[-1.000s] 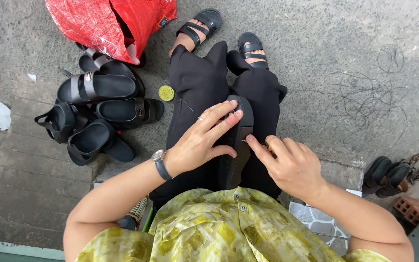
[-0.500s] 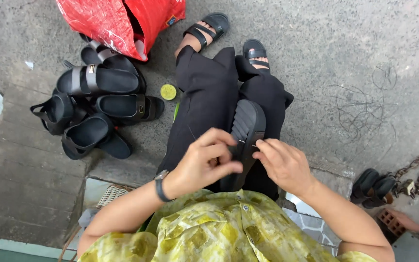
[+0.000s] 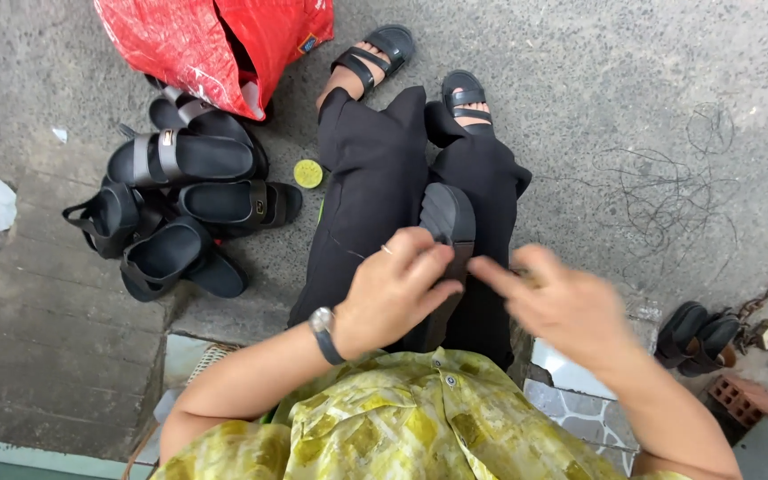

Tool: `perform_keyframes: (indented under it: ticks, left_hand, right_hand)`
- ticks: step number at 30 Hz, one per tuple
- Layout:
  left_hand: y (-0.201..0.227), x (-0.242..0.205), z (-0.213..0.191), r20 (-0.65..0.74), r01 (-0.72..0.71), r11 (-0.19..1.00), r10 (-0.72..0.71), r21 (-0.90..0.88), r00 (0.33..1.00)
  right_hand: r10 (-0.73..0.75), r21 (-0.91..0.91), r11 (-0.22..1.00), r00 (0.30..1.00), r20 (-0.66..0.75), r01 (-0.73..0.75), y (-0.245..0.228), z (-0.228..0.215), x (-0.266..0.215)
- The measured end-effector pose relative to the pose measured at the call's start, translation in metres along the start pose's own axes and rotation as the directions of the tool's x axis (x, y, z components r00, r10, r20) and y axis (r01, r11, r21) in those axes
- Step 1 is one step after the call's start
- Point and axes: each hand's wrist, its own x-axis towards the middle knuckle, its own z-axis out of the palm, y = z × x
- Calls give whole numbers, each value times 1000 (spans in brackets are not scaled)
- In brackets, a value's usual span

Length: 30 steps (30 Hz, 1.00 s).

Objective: A person is manually stitching the sole of a shoe using a stitching awl and thread while sitting on the ground.

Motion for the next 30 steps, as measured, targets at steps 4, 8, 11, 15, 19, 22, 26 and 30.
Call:
perform_keyframes:
  ticks: [4,8,11,15,19,22,26,30]
  left_hand:
    - [10,5,-2,96,-245,960,234,133,967]
    - [6,2,3,-95,-443,867,473,227,876]
    - [9,0,-3,-127,-485,832,530,270,839]
    - [6,-6,-1,-148,-481,835,529,268,836]
    - [7,-7,0,-180,-449,854,501,262,847]
    - [8,-3,-1,-176,-438,862,486,254,856]
    - [6,-6,-2,-161,-447,860,491,246,856]
    - [0,-14,2,-148,-455,854,499,253,854]
  right_hand:
    - [161,39,985,974,158,-169,0,-10,-4]
    - [203,420,895,975,-88,-149,-14,26,-12]
    - [123,253,962,991,-60,-104,-10,34,-6]
    - [314,840,493,947,72,-227,-12,20,-2]
    - [540,823,523,833,-119,-221,2,21,-20]
    - [448,617,753,865,-226,-229,-10,22,-10]
    - [119,87,990,989,-88,-112,-20,39,-12]
    - [276,634,739,961,27,-230,-15,21,-4]
